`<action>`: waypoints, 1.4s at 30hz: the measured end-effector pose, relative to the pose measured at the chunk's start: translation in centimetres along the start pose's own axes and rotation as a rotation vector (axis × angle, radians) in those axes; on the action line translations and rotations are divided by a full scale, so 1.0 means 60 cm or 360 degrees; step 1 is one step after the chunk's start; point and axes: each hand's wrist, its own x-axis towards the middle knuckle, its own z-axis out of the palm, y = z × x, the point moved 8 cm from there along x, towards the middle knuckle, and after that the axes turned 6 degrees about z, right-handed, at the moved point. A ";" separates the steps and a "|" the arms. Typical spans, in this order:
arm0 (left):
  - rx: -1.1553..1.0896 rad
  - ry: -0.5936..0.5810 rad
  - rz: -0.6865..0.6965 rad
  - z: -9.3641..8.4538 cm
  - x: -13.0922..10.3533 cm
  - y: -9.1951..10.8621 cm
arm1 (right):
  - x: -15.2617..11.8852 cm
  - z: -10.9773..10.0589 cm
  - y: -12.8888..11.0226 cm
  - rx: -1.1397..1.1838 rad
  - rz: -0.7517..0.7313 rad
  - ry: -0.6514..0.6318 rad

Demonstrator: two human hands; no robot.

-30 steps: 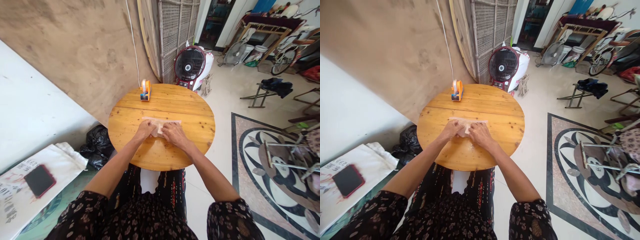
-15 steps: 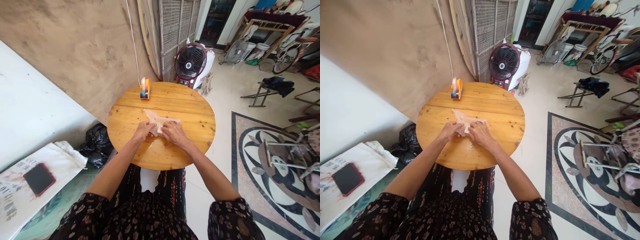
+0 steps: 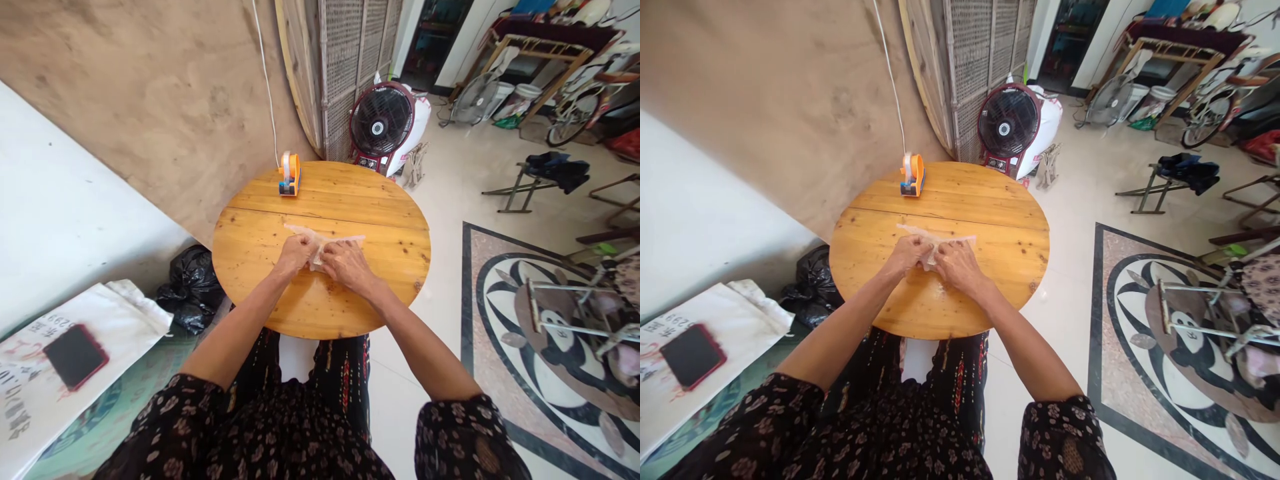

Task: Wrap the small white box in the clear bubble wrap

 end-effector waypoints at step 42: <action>0.1022 -0.0219 0.1903 0.025 -0.082 0.069 | -0.015 0.001 0.057 0.0605 0.0150 0.0285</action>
